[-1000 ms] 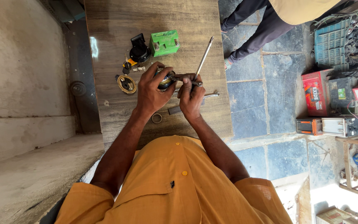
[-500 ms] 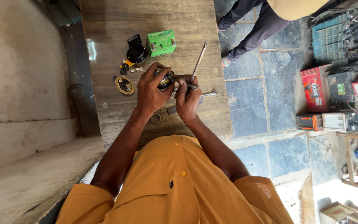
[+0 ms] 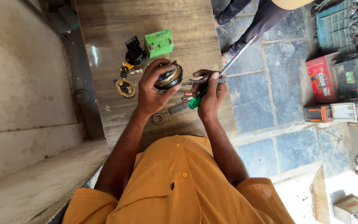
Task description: The person disassembles and repairs a vehicle horn by using a screwdriver to remove screws, adjusting internal wiring, and testing the components while working at a wooden table.
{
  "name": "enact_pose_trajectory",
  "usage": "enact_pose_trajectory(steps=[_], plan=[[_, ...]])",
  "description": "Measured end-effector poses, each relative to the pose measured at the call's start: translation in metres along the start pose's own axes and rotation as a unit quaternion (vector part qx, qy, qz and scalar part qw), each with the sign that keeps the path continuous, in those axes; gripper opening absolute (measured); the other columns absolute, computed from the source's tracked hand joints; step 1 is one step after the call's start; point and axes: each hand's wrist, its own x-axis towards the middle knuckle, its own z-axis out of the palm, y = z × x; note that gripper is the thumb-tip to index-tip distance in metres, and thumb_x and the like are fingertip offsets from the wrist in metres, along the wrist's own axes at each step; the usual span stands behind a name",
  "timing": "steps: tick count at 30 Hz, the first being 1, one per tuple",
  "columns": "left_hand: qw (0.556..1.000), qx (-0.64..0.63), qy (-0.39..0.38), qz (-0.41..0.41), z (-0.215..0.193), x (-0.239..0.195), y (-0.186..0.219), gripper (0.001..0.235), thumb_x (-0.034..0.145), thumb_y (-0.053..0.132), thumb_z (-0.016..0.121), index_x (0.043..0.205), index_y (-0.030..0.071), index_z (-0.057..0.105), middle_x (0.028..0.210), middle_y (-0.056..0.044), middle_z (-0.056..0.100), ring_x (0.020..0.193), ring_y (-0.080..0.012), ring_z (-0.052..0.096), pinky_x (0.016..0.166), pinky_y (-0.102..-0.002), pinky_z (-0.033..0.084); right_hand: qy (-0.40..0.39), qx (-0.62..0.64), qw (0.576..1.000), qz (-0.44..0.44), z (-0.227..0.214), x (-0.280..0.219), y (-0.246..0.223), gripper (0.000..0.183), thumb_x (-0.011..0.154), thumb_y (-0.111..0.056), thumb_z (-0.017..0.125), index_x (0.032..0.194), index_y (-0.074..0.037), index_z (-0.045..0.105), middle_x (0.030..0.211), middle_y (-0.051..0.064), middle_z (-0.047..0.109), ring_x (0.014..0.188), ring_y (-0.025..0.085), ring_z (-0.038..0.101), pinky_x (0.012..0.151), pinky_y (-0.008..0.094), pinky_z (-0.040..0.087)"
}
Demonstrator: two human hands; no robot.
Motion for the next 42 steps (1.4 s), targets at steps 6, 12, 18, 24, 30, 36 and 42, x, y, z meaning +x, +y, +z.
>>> enact_pose_trajectory(steps=[6,12,18,24,30,36,42], plan=[[0.954,-0.258,0.008,-0.152,-0.006,-0.007,-0.016,0.055,0.089,0.029,0.08,0.137,0.009,0.061,0.138,-0.014,0.062,0.122,-0.0259,0.068,0.098,-0.044,0.064,-0.092,-0.124,0.987,0.036,-0.006,0.01,0.012,0.04,0.113,-0.031,0.047,0.135,0.0,0.059,0.076,0.004,0.067,0.055,0.008,0.055,0.047,0.023,0.044],[0.93,-0.337,-0.05,-0.142,-0.018,-0.007,-0.03,0.054,0.09,0.02,0.086,0.132,0.0,0.059,0.142,-0.018,0.06,0.128,-0.0277,0.067,0.113,-0.042,0.061,-0.136,-0.201,0.97,-0.002,-0.007,0.007,0.014,0.044,0.112,-0.021,0.055,0.15,0.0,0.052,0.083,0.007,0.069,0.069,0.01,0.06,0.058,0.024,0.049],[0.935,-0.281,0.009,-0.214,0.013,-0.016,-0.028,0.055,0.08,0.022,0.091,0.112,0.004,0.05,0.134,-0.02,0.063,0.111,-0.0249,0.071,0.093,-0.035,0.067,-0.131,-0.319,0.929,-0.136,0.008,0.002,0.025,0.029,0.108,-0.014,0.061,0.133,0.001,0.062,0.102,0.015,0.073,0.077,0.014,0.067,0.065,0.029,0.057],[0.937,-0.234,0.054,-0.254,0.023,-0.022,-0.023,0.071,0.083,0.032,0.088,0.135,-0.001,0.054,0.125,-0.016,0.066,0.112,-0.0214,0.069,0.097,-0.033,0.061,-0.142,-0.273,0.946,-0.101,0.012,-0.01,0.028,0.025,0.107,-0.012,0.061,0.129,-0.001,0.063,0.097,0.012,0.07,0.068,0.013,0.062,0.056,0.029,0.051],[0.873,-0.345,-0.023,-0.345,0.015,-0.018,-0.029,0.061,0.09,0.035,0.08,0.14,0.006,0.063,0.125,-0.009,0.07,0.115,-0.0161,0.065,0.096,-0.031,0.054,-0.155,-0.279,0.935,-0.154,0.009,-0.011,0.022,0.019,0.109,-0.014,0.062,0.124,-0.003,0.067,0.094,0.008,0.065,0.071,0.012,0.058,0.059,0.031,0.045],[0.893,-0.301,-0.051,-0.331,0.003,-0.02,-0.038,0.054,0.09,0.029,0.08,0.138,0.007,0.067,0.124,-0.009,0.072,0.113,-0.018,0.066,0.092,-0.032,0.055,-0.196,-0.225,0.951,-0.081,0.0,-0.016,0.028,0.028,0.114,-0.024,0.052,0.122,-0.001,0.066,0.091,0.005,0.062,0.07,0.01,0.056,0.059,0.028,0.046],[0.974,-0.119,-0.018,-0.193,-0.003,-0.012,-0.031,0.05,0.083,0.021,0.085,0.128,0.009,0.066,0.12,-0.009,0.071,0.103,-0.021,0.074,0.088,-0.034,0.066,-0.136,0.026,0.989,0.05,-0.003,-0.008,0.014,0.031,0.112,-0.032,0.05,0.102,-0.004,0.059,0.091,0.009,0.062,0.062,0.012,0.054,0.049,0.027,0.046]])
